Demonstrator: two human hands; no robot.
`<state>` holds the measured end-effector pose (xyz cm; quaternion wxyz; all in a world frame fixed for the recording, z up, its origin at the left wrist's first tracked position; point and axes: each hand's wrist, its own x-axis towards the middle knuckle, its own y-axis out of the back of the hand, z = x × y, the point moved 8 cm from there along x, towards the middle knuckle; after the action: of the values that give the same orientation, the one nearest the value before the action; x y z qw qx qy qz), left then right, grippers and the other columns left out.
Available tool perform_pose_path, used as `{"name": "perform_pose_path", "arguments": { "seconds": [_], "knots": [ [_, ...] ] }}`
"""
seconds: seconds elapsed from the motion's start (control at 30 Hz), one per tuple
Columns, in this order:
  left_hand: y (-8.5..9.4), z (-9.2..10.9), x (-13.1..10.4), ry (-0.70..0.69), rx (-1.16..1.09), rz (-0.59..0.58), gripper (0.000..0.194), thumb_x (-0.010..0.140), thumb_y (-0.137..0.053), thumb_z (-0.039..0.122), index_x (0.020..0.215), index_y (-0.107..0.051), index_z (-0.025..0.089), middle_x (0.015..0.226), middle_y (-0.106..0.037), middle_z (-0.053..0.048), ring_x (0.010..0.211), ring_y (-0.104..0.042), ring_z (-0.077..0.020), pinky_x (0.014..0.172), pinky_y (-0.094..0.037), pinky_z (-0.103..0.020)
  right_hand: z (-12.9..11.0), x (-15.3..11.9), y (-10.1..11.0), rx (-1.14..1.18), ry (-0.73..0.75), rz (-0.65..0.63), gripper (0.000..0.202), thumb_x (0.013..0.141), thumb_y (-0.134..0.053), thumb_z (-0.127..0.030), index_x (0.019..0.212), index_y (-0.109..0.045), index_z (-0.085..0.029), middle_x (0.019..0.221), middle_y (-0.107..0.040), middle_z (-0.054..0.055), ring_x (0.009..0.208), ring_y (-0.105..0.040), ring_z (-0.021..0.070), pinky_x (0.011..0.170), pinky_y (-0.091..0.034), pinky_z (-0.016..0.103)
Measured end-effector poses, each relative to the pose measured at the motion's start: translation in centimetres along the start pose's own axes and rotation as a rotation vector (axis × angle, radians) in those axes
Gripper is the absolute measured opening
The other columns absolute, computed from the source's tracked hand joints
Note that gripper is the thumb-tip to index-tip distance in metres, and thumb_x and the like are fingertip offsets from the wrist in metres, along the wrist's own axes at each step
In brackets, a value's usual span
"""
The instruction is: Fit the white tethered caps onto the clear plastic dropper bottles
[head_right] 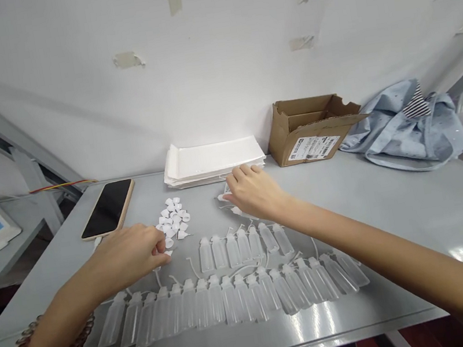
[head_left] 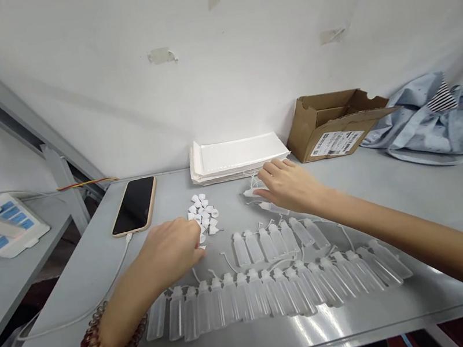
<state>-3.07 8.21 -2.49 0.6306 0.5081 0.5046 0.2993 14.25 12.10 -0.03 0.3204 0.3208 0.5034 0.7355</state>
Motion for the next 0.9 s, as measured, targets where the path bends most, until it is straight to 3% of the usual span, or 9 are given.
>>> {"name": "perform_pose_path", "arguments": {
  "seconds": [0.17,0.37,0.9],
  "knots": [
    [-0.6,0.3,0.4,-0.022,0.041,-0.003,0.014,0.074,-0.048,0.015,0.062,-0.055,0.019,0.070,-0.064,-0.009,0.065,-0.060,-0.0257,0.051,-0.026,-0.029,2.1,-4.9,0.4,0.311,-0.144,-0.095,0.018,0.094,-0.048,-0.028,0.096,-0.058,-0.013,0.091,-0.063,0.009,0.068,-0.060,0.0184,0.058,-0.041,0.029],
    [-0.5,0.0,0.8,-0.002,0.070,-0.010,0.013,0.070,-0.047,0.014,0.060,-0.052,0.019,0.067,-0.063,-0.008,0.060,-0.060,-0.0249,0.050,-0.025,-0.030,3.2,-10.6,-1.1,0.677,-0.271,-0.249,0.013,0.089,-0.053,-0.027,0.097,-0.058,-0.019,0.093,-0.064,0.005,0.065,-0.062,0.0146,0.057,-0.046,0.028],
    [-0.7,0.1,1.1,0.034,0.073,-0.063,0.015,0.075,-0.046,0.019,0.064,-0.055,0.018,0.077,-0.068,-0.011,0.069,-0.063,-0.0262,0.052,-0.029,-0.029,3.0,-11.9,-3.7,0.747,-0.416,-0.367,0.019,0.085,-0.053,-0.026,0.101,-0.060,-0.016,0.094,-0.064,0.008,0.061,-0.062,0.0146,0.053,-0.048,0.027]
  ]
}}
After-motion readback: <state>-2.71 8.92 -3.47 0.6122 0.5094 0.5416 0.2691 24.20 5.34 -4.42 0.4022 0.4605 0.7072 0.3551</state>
